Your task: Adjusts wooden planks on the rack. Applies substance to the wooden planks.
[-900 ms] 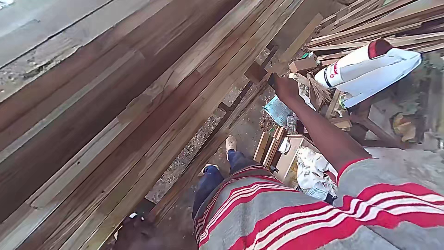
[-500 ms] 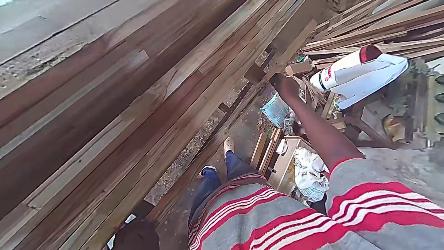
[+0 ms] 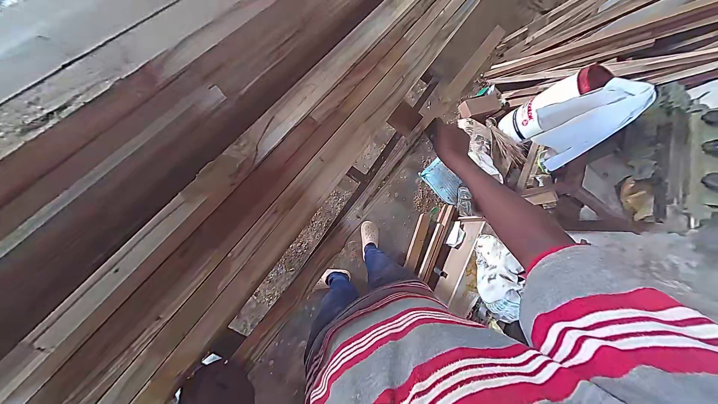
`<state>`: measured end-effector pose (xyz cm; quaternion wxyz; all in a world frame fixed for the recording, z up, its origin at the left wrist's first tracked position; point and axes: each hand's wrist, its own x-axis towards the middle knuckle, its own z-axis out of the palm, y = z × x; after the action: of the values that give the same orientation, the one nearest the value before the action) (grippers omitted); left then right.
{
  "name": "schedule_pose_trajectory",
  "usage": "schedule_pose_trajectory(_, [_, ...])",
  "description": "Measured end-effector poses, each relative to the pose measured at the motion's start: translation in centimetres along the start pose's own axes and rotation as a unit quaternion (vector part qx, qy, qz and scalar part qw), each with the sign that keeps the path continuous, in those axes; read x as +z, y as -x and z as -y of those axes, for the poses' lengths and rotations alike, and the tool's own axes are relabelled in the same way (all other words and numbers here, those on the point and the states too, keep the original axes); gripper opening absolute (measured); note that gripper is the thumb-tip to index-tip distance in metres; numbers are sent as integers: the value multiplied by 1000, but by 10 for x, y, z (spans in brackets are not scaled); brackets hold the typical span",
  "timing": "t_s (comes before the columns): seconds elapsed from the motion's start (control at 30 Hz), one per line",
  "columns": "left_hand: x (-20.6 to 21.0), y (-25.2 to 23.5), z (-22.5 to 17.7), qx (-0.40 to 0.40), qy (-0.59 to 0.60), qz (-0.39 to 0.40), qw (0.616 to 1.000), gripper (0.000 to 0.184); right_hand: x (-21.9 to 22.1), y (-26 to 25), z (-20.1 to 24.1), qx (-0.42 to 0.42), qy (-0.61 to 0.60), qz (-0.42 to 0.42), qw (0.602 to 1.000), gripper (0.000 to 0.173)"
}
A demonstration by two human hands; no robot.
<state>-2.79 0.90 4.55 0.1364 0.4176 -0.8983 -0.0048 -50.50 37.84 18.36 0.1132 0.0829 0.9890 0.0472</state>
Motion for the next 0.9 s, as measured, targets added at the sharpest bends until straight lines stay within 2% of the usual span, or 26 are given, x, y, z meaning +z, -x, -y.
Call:
schedule_pose_trajectory(0.07, [11, 4, 11, 5, -10, -10, 1000, 24, 4, 23, 12, -39, 38, 15, 998, 46])
schedule_pose_trajectory(0.17, [8, 3, 9, 6, -25, -20, 999, 24, 3, 45, 14, -96, 42, 45, 993, 38])
schedule_pose_trajectory(0.27, [10, 3, 10, -10, -57, -3, 998, 25, -10, 16, -4, -40, -7, 4, 999, 38])
schedule_pose_trajectory(0.33, [23, 9, 21, -3, -64, -25, 998, 25, -10, 0, -5, -20, 29, -14, 999, 36])
schedule_pose_trajectory(0.4, [19, 7, 15, -10, -33, -4, 999, 24, -6, 5, 7, -46, 92, -18, 995, 48])
schedule_pose_trajectory(0.47, [8, 8, 12, -8, 1, 32, 999, 25, 3, 26, 20, -69, 135, -7, 988, 56])
schedule_pose_trajectory(0.53, [13, 9, 13, -3, -28, 27, 999, 28, 7, 47, 31, -90, 148, -7, 985, 56])
schedule_pose_trajectory(0.6, [6, 3, 9, 0, -51, 59, 997, 34, 9, 81, 48, -111, 160, 27, 981, 57])
schedule_pose_trajectory(0.67, [27, 13, 25, 30, -77, 33, 996, 35, 14, 117, 63, -130, 172, 57, 975, 63])
schedule_pose_trajectory(0.73, [50, 27, 38, 69, -97, 15, 993, 32, 15, 143, 71, -139, 164, 77, 973, 58])
schedule_pose_trajectory(0.8, [45, 26, 40, 92, -78, 9, 993, 30, 19, 146, 63, -113, 122, 61, 984, 32])
schedule_pose_trajectory(0.83, [43, 23, 41, 100, -65, 8, 993, 30, 17, 137, 55, -84, 87, 41, 992, 28])
schedule_pose_trajectory(0.9, [21, 12, 27, 75, -32, 43, 996, 29, 5, 103, 31, -16, 39, 2, 999, 35])
